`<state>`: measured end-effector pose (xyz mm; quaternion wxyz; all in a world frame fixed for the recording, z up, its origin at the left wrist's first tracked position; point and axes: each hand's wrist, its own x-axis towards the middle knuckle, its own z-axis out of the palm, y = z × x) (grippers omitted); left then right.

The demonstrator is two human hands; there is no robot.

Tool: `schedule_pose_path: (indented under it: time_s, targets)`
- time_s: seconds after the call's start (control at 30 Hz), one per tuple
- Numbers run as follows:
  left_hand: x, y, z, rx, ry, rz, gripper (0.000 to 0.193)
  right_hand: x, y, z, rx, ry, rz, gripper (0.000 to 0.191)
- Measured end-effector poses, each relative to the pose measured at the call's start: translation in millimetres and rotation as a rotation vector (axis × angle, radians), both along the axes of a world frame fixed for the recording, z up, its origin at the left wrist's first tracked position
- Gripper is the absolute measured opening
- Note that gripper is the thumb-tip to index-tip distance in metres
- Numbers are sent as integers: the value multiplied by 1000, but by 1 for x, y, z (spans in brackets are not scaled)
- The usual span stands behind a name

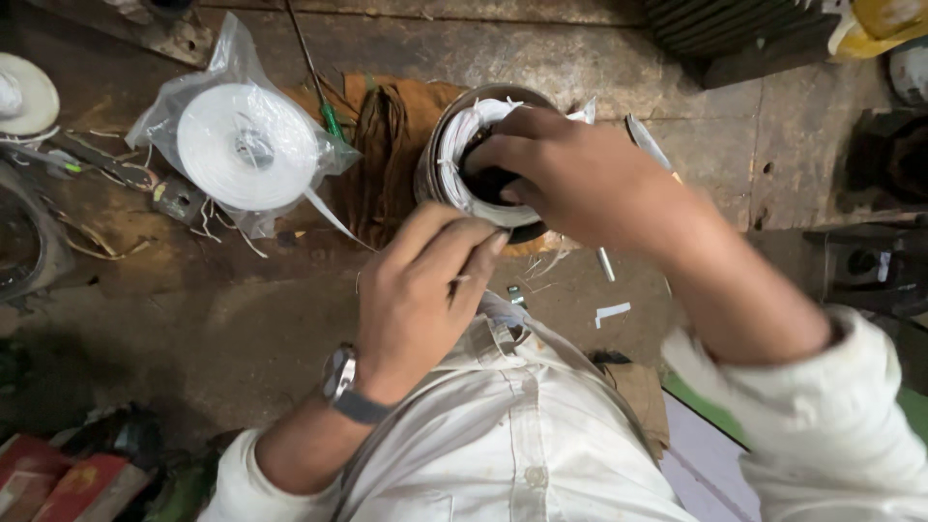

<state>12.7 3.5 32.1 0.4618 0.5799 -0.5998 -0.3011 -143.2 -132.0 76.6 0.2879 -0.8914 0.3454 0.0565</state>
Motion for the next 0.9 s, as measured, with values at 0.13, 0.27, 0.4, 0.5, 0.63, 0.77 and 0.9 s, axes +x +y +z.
schedule_pose_path:
  time_s: [0.13, 0.27, 0.4, 0.5, 0.63, 0.77, 0.9]
  targets:
    - [8, 8, 14, -75, 69, 58, 13, -16, 48, 15, 79, -413, -90, 28]
    - [11, 15, 26, -91, 112, 5, 15, -17, 87, 7, 78, -356, -367, 21]
    - [20, 28, 22, 246, -171, -242, 35, -19, 94, 6, 56, -452, -445, 15]
    - [23, 39, 10, 364, -142, -421, 39, -20, 94, 14, -26, -471, -375, 16]
    - [26, 41, 2, 220, 35, -296, 36, -18, 103, 32, -556, -330, -246, 21]
    - [21, 22, 5, 136, 155, -338, 42, -18, 136, 52, 784, -948, -416, 16]
    - [11, 6, 4, 120, 218, -319, 21, -13, 164, 50, 1012, -600, -118, 10]
